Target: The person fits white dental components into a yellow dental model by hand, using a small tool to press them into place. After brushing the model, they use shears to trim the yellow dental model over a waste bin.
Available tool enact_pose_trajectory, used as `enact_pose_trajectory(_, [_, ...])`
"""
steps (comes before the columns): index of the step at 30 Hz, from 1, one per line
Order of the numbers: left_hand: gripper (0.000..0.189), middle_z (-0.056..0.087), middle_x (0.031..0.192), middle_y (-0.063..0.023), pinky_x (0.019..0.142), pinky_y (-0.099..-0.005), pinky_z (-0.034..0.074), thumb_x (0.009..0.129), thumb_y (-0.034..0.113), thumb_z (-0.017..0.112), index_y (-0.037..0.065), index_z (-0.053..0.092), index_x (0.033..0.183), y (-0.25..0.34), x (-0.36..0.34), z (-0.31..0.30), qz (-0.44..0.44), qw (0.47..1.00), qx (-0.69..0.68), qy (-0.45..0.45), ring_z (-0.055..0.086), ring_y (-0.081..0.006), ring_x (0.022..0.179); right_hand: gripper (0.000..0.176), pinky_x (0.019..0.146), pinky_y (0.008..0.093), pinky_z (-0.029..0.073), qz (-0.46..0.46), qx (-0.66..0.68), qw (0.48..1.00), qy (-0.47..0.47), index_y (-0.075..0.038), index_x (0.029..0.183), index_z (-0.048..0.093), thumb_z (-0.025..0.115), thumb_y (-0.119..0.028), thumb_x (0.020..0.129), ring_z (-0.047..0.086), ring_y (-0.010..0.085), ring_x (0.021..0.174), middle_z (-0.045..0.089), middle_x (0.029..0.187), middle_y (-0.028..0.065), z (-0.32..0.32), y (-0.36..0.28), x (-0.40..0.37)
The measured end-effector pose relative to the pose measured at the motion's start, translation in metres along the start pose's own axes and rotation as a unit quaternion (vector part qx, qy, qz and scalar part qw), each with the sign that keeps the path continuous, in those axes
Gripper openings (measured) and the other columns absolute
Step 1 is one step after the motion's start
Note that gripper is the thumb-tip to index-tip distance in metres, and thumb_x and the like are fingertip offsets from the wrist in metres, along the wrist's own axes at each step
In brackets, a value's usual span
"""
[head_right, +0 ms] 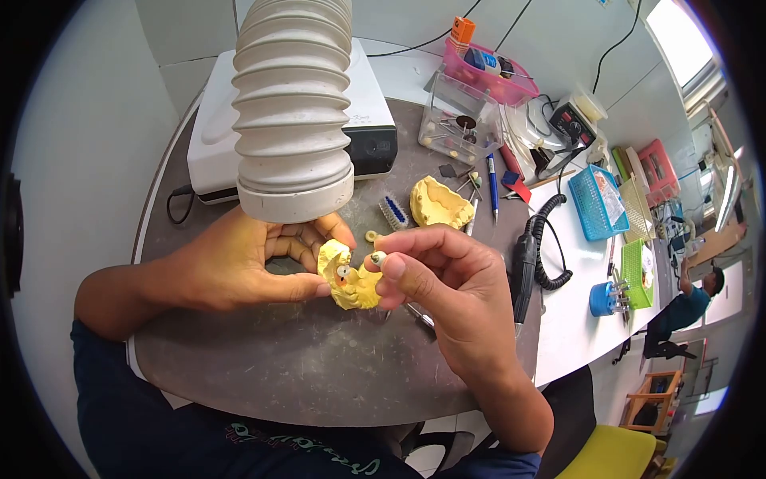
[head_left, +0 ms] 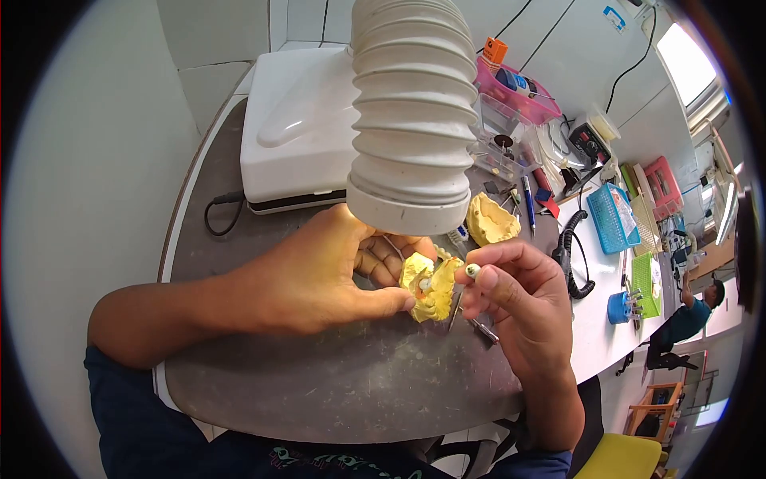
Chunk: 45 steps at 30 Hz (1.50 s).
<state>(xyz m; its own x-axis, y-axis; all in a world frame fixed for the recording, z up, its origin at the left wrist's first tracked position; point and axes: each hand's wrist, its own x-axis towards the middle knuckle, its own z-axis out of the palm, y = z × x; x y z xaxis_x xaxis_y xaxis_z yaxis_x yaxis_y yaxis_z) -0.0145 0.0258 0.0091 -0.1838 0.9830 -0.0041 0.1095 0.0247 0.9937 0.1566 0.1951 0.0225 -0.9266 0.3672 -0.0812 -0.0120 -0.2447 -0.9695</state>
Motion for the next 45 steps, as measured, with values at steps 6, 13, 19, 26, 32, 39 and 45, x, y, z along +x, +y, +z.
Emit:
enact_pose_trajectory(6, [0.043, 0.060, 0.110, -0.0049, 0.086, -0.0255, 0.051, 0.086, 0.004, 0.074, -0.001, 0.054, 0.124, -0.003, 0.001, 0.001, 0.035, 0.999, -0.019, 0.009, 0.061, -0.0091, 0.095, 0.019, 0.070, 0.0222, 0.054, 0.005, -0.128, 0.992, 0.012, 0.003, 0.103, 0.067, 0.072, -0.010, 0.091, 0.067, 0.0091, 0.079, 0.071, 0.094, 0.0086, 0.000, -0.002, -0.001])
enact_pose_trajectory(13, [0.042, 0.061, 0.109, -0.0060, 0.087, -0.0263, 0.052, 0.087, 0.005, 0.074, -0.002, 0.054, 0.124, 0.001, 0.000, -0.001, 0.033, 0.999, -0.022, 0.005, 0.062, -0.0099, 0.095, 0.014, 0.077, 0.0203, 0.053, 0.024, -0.169, 0.985, -0.021, 0.003, 0.100, 0.068, 0.072, -0.006, 0.090, 0.067, 0.0083, 0.084, 0.071, 0.093, 0.0070, 0.005, -0.001, 0.000])
enact_pose_trajectory(19, [0.038, 0.063, 0.101, -0.0065, 0.082, -0.0279, 0.053, 0.087, 0.007, 0.073, -0.002, 0.056, 0.120, -0.003, 0.000, 0.002, 0.064, 0.997, -0.036, 0.019, 0.064, -0.0125, 0.090, 0.015, 0.077, 0.0206, 0.053, 0.034, -0.171, 0.984, -0.032, 0.003, 0.101, 0.068, 0.072, -0.005, 0.090, 0.067, 0.0085, 0.084, 0.071, 0.095, 0.0077, 0.007, 0.002, 0.001])
enact_pose_trajectory(26, [0.046, 0.062, 0.110, -0.0068, 0.089, -0.0267, 0.052, 0.085, 0.011, 0.079, -0.002, 0.055, 0.122, -0.001, 0.000, -0.001, 0.033, 0.999, -0.033, -0.002, 0.063, -0.0110, 0.099, 0.016, 0.077, 0.0213, 0.054, 0.029, -0.178, 0.983, -0.031, 0.004, 0.102, 0.068, 0.072, -0.005, 0.090, 0.067, 0.0090, 0.084, 0.071, 0.094, 0.0077, 0.008, 0.002, 0.001])
enact_pose_trajectory(32, [0.046, 0.062, 0.110, -0.0066, 0.088, -0.0263, 0.052, 0.085, 0.011, 0.079, -0.001, 0.055, 0.122, 0.000, -0.001, -0.001, 0.037, 0.999, -0.019, -0.002, 0.063, -0.0103, 0.098, 0.014, 0.078, 0.0216, 0.054, 0.024, -0.168, 0.985, -0.022, 0.004, 0.100, 0.068, 0.072, -0.004, 0.089, 0.068, 0.0096, 0.085, 0.071, 0.094, 0.0083, 0.008, 0.004, 0.002])
enact_pose_trajectory(39, [0.041, 0.063, 0.104, -0.0060, 0.085, -0.0268, 0.053, 0.086, 0.009, 0.076, -0.002, 0.056, 0.120, -0.003, -0.001, 0.002, 0.061, 0.998, -0.028, 0.012, 0.064, -0.0112, 0.094, 0.013, 0.079, 0.0218, 0.054, 0.007, -0.174, 0.984, -0.032, 0.004, 0.099, 0.068, 0.072, -0.003, 0.089, 0.067, 0.0092, 0.085, 0.071, 0.094, 0.0081, 0.008, 0.005, 0.001])
enact_pose_trajectory(45, [0.035, 0.064, 0.097, -0.0056, 0.081, -0.0270, 0.053, 0.087, 0.008, 0.073, -0.003, 0.057, 0.117, -0.002, 0.000, 0.002, 0.080, 0.996, -0.024, 0.020, 0.066, -0.0117, 0.088, 0.014, 0.079, 0.0220, 0.054, 0.017, -0.167, 0.985, -0.032, 0.004, 0.101, 0.068, 0.071, -0.004, 0.090, 0.067, 0.0091, 0.085, 0.071, 0.095, 0.0087, 0.007, 0.005, 0.001])
